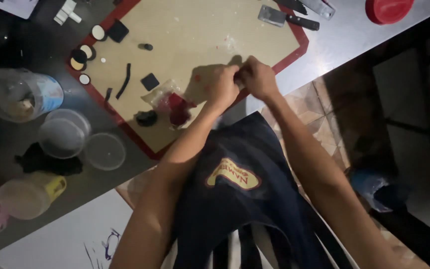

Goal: The person kneads a piece of pink fondant by hand, rolls it flat with a rolling pin on a cutting mat, and shapes and smooths it using a small black tool, holding the shaped piece in one hand while working it.

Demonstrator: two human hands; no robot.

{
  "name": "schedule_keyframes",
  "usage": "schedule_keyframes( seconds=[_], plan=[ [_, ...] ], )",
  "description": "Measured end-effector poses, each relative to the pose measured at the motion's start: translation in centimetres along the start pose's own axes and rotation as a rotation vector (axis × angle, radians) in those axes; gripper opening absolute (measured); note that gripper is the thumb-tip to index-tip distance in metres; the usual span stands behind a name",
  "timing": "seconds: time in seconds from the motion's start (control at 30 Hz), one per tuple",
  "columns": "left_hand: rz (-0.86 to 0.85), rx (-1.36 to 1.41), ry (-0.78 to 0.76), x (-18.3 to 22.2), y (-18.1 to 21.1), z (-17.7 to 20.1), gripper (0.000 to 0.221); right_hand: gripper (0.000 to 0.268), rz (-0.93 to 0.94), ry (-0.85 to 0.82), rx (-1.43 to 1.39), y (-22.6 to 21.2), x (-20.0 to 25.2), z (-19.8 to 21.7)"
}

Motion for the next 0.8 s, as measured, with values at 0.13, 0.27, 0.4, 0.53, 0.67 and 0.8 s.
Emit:
schedule_keyframes(
  seconds=[0.13,0.27,0.4,0.53,0.67,0.8],
  plan=[
    [-0.277,-0.166,0.0,1.5,-1.2,-0.9,0.021,0.009,-0.244,-0.016,-0.77,2.3,2.6,0.3],
    [-0.406,-0.193,-0.08,2.2,0.0,-0.1,0.018,0.014,-0.059,0.038,-0.04,-2.2,3.1,2.3],
    [-0.067,0.011,-0.057,0.4,1.4,1.1,0.024,0.02,0.325,0.097,0.147,-6.1,1.6,3.3],
    [-0.046,0.019,-0.041,0.7,1.7,0.8,0.022,0.016,0.106,0.17,-0.042,-3.1,2.1,2.7],
    [-0.372,-0.145,-0.031,3.1,1.4,1.2,0.016,0.016,-0.035,0.142,-0.264,-1.5,4.5,1.7],
    [-0.291,-0.126,-0.052,3.1,0.9,1.4,0.017,0.018,0.094,0.174,-0.021,-2.4,4.2,0.9]
  ],
)
Point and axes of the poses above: each hand's wrist, its own x-axis away from the middle knuckle, its own z-axis out of the back of the hand, y = z × x, the point moved 4 cm from there along -x, towards the middle knuckle, and after that the axes turned 15 degrees about z, right-handed, at the moved point
